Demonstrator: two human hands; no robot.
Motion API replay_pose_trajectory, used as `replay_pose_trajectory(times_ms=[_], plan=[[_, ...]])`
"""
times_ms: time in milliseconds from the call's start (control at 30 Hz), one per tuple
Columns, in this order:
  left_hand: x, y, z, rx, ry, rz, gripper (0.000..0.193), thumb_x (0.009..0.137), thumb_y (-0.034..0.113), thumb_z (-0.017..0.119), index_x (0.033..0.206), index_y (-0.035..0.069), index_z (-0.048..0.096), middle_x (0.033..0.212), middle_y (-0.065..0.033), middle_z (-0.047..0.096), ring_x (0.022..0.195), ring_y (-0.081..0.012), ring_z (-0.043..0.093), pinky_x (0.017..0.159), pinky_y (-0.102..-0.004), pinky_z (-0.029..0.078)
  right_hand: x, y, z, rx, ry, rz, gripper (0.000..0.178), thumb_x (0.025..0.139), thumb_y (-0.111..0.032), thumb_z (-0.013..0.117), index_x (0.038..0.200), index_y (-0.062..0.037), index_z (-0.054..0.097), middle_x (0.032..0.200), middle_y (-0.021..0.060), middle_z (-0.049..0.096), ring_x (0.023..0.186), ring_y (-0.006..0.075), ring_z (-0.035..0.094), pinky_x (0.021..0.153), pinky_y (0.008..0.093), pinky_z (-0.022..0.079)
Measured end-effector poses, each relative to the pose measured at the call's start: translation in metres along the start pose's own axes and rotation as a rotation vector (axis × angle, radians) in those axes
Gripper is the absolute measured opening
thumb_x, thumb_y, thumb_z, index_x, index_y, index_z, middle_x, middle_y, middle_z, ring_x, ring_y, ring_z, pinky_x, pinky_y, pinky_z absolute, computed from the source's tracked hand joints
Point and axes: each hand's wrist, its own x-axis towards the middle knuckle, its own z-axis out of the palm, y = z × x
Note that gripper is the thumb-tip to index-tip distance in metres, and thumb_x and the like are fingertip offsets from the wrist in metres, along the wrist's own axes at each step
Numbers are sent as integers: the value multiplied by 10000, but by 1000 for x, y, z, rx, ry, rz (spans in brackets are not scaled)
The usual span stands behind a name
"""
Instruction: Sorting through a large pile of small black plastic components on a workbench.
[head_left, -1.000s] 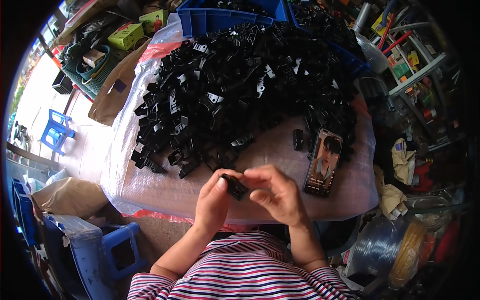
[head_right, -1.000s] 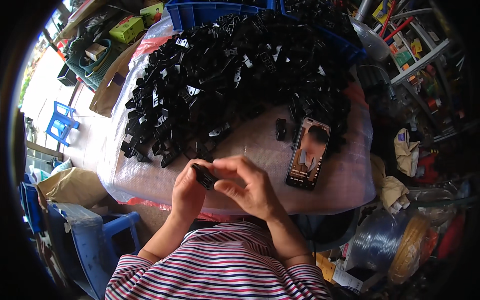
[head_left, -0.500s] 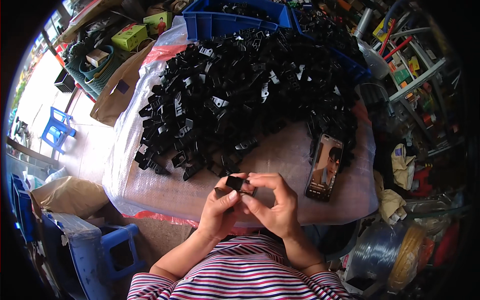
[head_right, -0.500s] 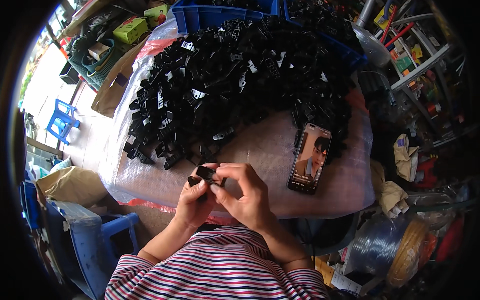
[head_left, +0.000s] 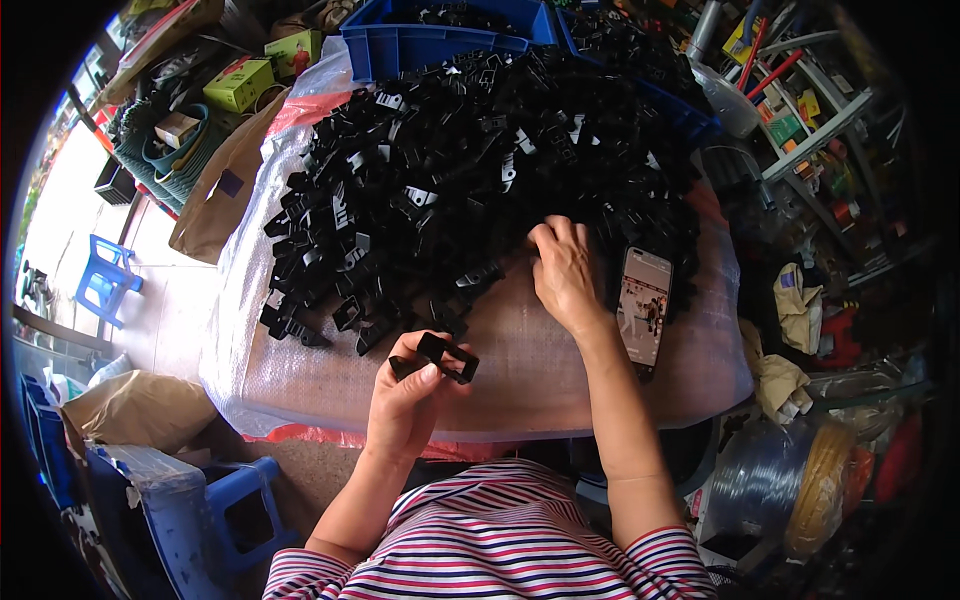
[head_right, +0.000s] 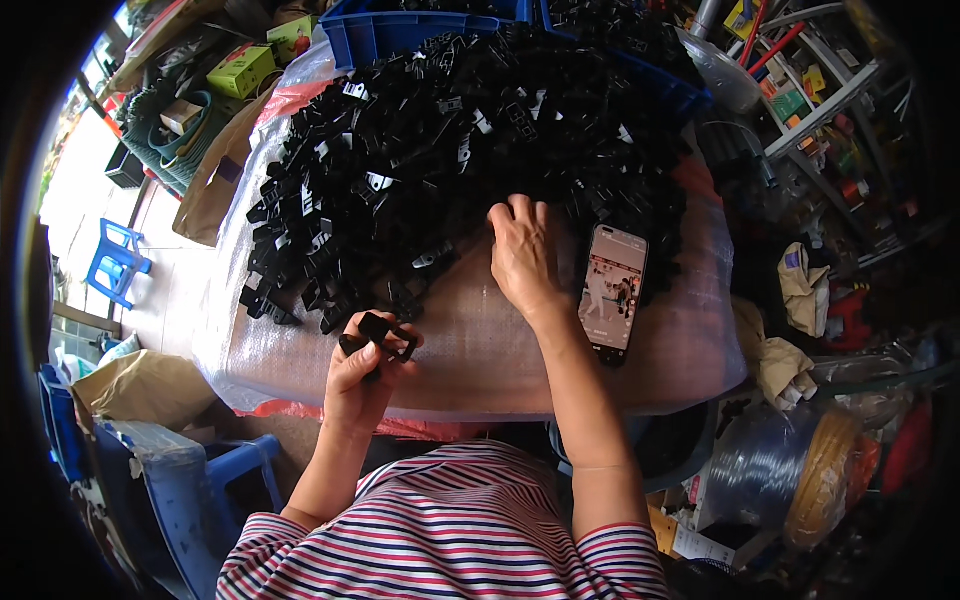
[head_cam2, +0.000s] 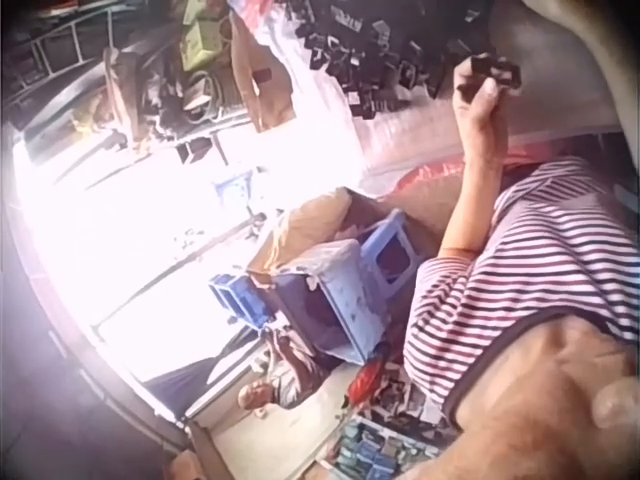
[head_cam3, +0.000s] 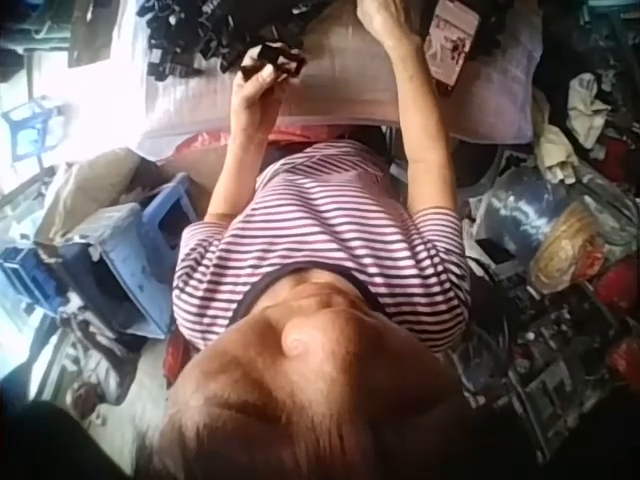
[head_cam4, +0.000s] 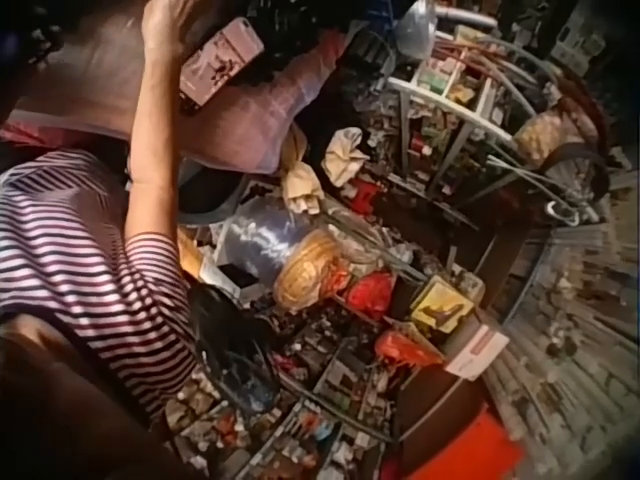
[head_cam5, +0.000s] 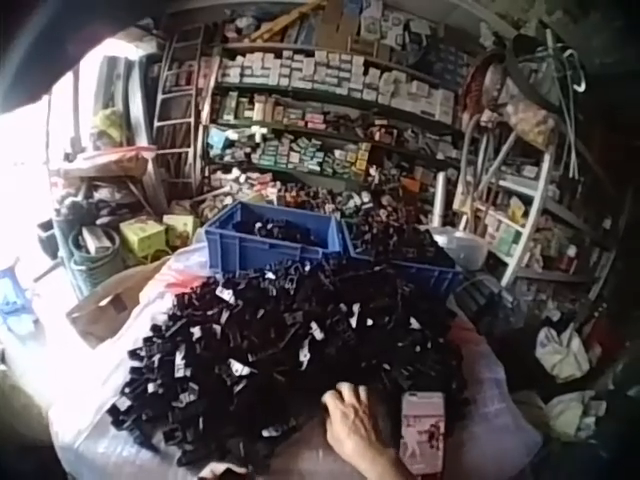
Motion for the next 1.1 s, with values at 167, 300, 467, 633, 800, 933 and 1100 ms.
replay_pose_trajectory(times_ms=[167, 300, 467, 633, 800, 933, 1100], plan=[[1, 0, 2, -14, -3, -32, 416, 794, 138, 686, 1129, -16, 494, 981, -169, 615, 966, -305, 619, 704, -365, 583, 4, -1, -15, 18, -46, 59, 171, 779, 9, 603, 938, -32, 554, 907, 111, 565, 867, 273, 525, 777, 368, 436], [-1, 5, -2, 29, 27, 2, 409, 788, 147, 695, 1111, -16, 504, 958, -155, 620, 941, -272, 632, 715, -363, 579, -35, -36, -36, 648, -151, 193, 105, 866, -64, 576, 953, -5, 586, 905, 95, 562, 800, 204, 561, 709, 291, 451], [1, 4, 2, 42, 5, -23, 402, 787, 155, 700, 1097, -16, 510, 935, -147, 624, 925, -248, 640, 720, -353, 574, -63, -39, -20, 411, 54, 117, 133, 868, -61, 599, 979, 12, 596, 943, 127, 576, 729, 255, 594, 631, 326, 479], [4, 4, -1, 57, 26, 15, 418, 780, 151, 711, 1108, -12, 511, 997, -156, 616, 893, -224, 639, 724, -327, 570, -68, -44, -37, 409, -34, 73, 282, 807, -48, 664, 1067, 28, 586, 979, 135, 574, 755, 303, 599, 639, 344, 482], [3, 4, 0, 109, 43, 6, 405, 782, 118, 709, 1115, -14, 520, 1027, -156, 611, 895, -211, 634, 746, -327, 554, -69, -45, -38, 356, 19, 95, 317, 768, -48, 687, 1068, 17, 607, 939, 121, 559, 861, 266, 556, 772, 326, 451], [5, 2, 5, 188, -28, -35, 394, 786, 87, 702, 1131, -12, 538, 1043, -135, 610, 930, -197, 614, 815, -326, 508, -71, -80, -69, 774, 22, 188, 332, 804, -132, 707, 1094, 4, 618, 909, 89, 560, 778, 162, 557, 699, 248, 451], [1, -2, 13, 218, 8, 39, 393, 794, 113, 719, 1140, 4, 566, 970, -41, 615, 889, -108, 568, 830, -239, 438, -65, -94, -61, 639, 52, 5, 332, 766, -108, 732, 1072, -24, 634, 878, 89, 579, 730, 197, 572, 652, 287, 477]])
